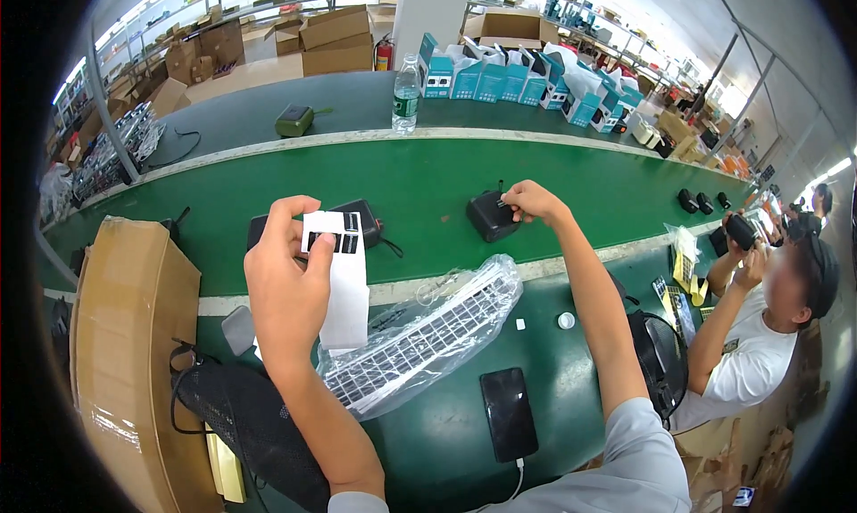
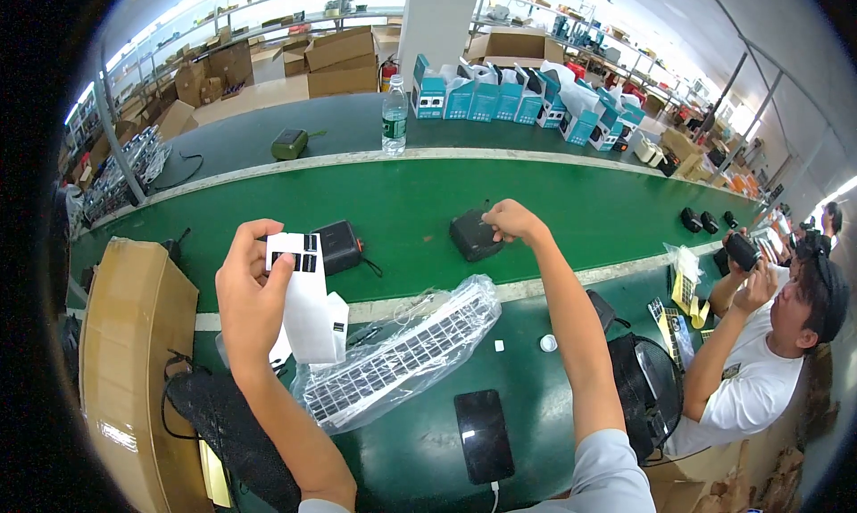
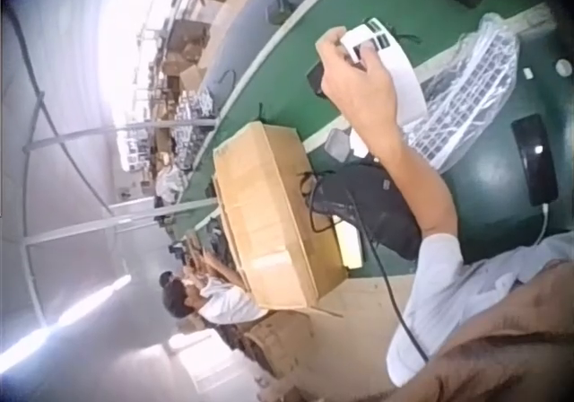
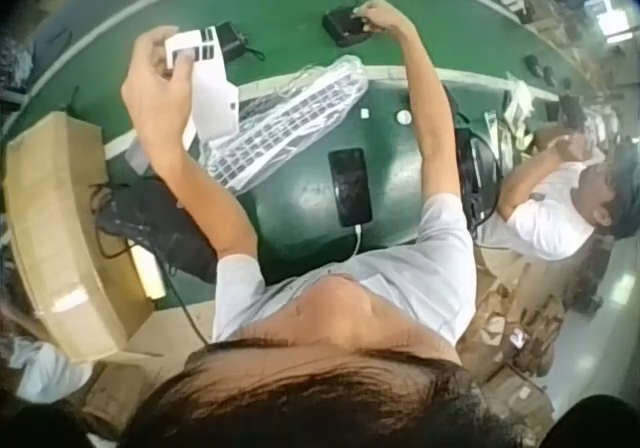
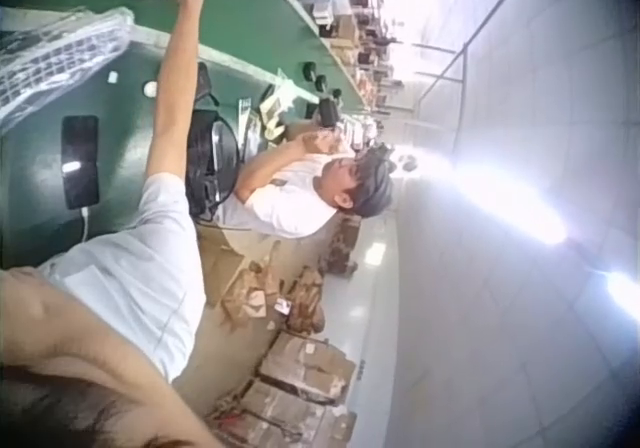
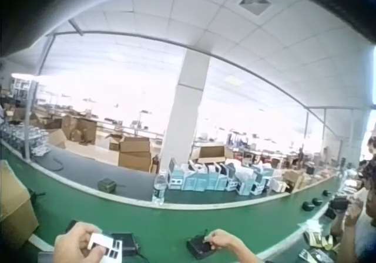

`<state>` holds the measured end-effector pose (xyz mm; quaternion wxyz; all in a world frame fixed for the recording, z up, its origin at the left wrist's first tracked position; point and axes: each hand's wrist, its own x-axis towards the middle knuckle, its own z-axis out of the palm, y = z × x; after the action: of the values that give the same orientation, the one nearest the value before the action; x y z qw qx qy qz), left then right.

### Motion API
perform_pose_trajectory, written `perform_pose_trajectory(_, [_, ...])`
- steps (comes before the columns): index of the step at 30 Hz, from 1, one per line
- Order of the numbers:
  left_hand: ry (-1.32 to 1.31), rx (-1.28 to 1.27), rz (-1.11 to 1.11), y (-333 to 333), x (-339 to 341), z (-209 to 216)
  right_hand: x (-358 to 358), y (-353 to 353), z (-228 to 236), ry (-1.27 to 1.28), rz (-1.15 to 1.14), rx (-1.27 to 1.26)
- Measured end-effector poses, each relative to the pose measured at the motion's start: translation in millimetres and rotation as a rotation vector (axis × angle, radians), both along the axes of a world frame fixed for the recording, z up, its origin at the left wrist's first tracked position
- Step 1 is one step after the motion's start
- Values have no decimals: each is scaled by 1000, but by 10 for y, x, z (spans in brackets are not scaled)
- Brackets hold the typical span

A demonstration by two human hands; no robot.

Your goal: The person applies white identification labels to black electronic devices by hand on an assembly line.

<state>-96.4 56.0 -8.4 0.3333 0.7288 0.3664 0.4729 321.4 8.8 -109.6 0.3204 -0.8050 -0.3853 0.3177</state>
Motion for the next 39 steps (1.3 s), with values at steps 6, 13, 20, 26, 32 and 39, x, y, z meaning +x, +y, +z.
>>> perform_pose_trajectory(6, [82,20,-20,-42,40,24,135,0,-7,-67,64,-100])
perform_pose_trajectory(13, [63,61,-3,-62,113,-7,198,1,-57,-138,59,-112])
perform_pose_trajectory(20, [21,52,-19,-86,134,-16,323,-40,-149,-232,1,-83])
perform_pose_trajectory(26, [47,77,-18,-75,117,8,181,-128,-261,-749,-185,-79])
perform_pose_trajectory(32, [18,20,-258,-71,201,17,-252,-386,399,-665,-243,409])
perform_pose_trajectory(39, [34,154,-373,-132,483,-174,-1794,-758,841,-271,282,888])
